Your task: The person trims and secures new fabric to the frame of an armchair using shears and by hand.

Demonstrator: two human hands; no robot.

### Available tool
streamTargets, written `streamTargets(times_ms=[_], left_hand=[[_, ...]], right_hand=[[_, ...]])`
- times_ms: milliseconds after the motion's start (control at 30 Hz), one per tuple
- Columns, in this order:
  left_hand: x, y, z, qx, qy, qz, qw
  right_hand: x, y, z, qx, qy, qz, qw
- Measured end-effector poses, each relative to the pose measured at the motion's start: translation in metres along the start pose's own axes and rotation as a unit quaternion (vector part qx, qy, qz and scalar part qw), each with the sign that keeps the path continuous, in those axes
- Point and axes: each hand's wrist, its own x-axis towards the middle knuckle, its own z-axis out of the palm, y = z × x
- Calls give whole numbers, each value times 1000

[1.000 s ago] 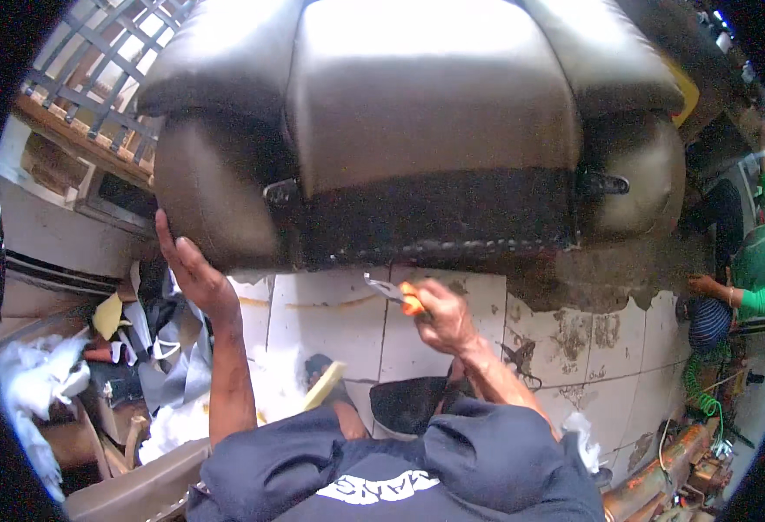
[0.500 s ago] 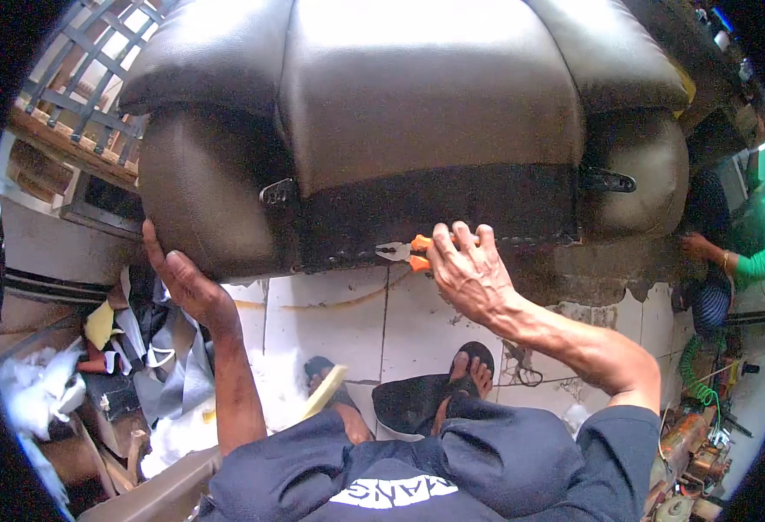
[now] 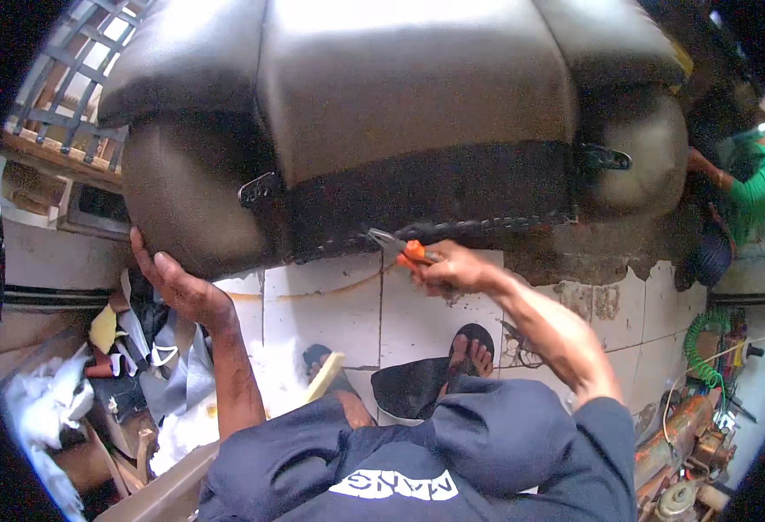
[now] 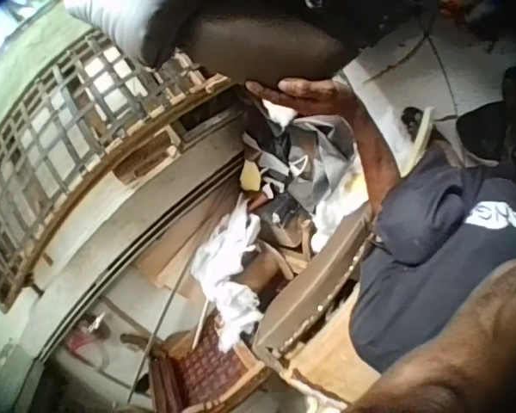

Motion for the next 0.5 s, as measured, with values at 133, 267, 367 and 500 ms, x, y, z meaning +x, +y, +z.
streamTargets(times_ms=[133, 267, 367, 500], left_hand=[[7, -2, -6, -44, -39, 0, 998], [-3, -6, 3, 5, -29, 37, 999], [-4, -15, 1, -4, 13, 52, 999], [-7, -18, 4, -15, 7, 49, 999]], right_hand=[[18, 56, 35, 124, 17, -119, 985], [-8, 51, 71, -398, 120, -379, 827], [-21, 5, 78, -621, 255, -315, 671], [-28, -42, 62, -748, 300, -269, 527]])
